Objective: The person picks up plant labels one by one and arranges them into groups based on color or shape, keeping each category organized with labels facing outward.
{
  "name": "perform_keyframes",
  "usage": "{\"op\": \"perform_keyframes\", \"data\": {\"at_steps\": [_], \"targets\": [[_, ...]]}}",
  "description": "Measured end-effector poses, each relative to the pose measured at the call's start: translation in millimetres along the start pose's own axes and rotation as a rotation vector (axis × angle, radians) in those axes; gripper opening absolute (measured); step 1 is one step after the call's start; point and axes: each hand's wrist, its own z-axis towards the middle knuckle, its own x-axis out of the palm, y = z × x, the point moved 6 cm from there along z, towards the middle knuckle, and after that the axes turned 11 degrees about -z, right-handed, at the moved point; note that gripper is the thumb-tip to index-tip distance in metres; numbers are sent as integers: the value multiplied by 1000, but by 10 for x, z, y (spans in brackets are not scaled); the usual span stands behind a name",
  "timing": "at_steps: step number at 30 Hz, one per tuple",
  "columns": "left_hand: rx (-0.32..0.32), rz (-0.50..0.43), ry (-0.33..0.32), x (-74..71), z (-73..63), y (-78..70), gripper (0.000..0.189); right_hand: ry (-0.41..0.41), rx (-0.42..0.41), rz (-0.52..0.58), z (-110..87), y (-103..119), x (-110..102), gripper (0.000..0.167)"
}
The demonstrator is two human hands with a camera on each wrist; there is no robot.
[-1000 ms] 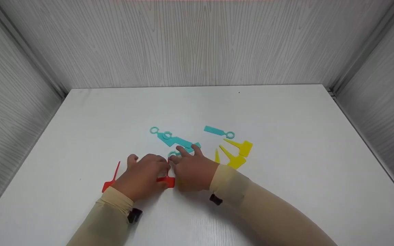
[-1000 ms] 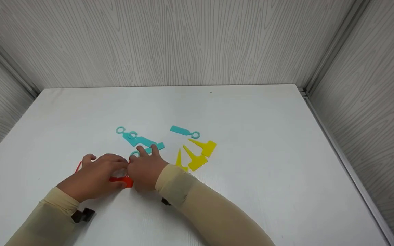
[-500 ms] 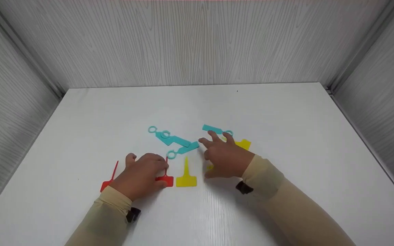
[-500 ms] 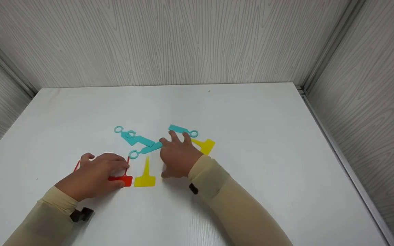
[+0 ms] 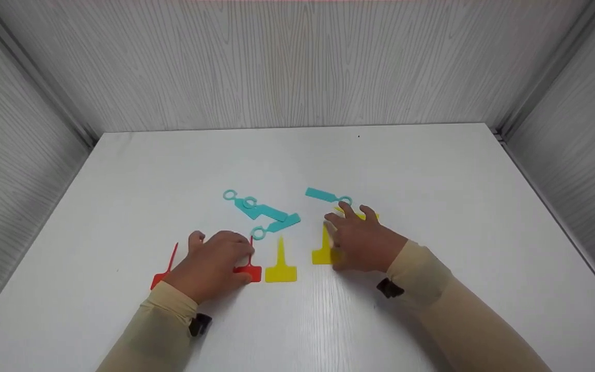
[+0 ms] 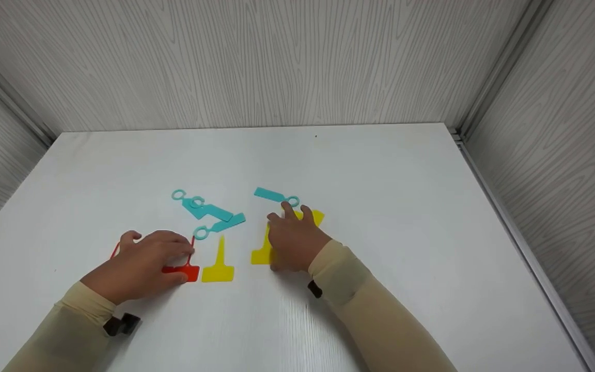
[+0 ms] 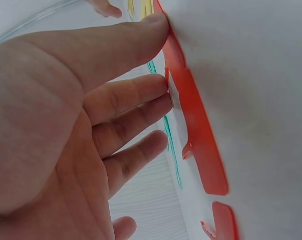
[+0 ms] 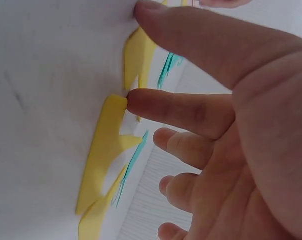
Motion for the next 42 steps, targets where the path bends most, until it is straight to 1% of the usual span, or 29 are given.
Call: {"op": "perform_keyframes", "data": {"at_steps": [3,7,13,15,18,21,25,28,32,37,42], "targets": [[13,0,-13,-9,-17,8,54,-27,-14,22,-10,21,-15,24],[23,-3,-28,-10,-35,21,49,-61,-30,33,-24,46,-32,22],[26,4,-33,-38,-44,19,50,-64,-28,-1,-28,89,-19,35],[31,4,-48,-63,-44,7,50,-69,-29,-15,-28,107,-17,38],[37,10,-80,-84,-24,-58,51,-67,-24,-19,-19,116,-18,38],[46,46,-91,-56,26,-176,59,-56,-16,0,-11,104,-13,46],[50,122,-67,42,132,-318,74,-46,-9,13,2,92,4,57],[54,159,-43,118,194,-374,79,-44,-2,11,16,101,13,55],[50,168,-22,165,218,-398,77,-54,-10,-2,24,140,17,55],[37,161,-19,150,218,-400,74,-77,-30,-31,5,187,3,62],[28,150,-2,149,219,-386,75,-88,-33,-41,-21,238,-9,59]]}}
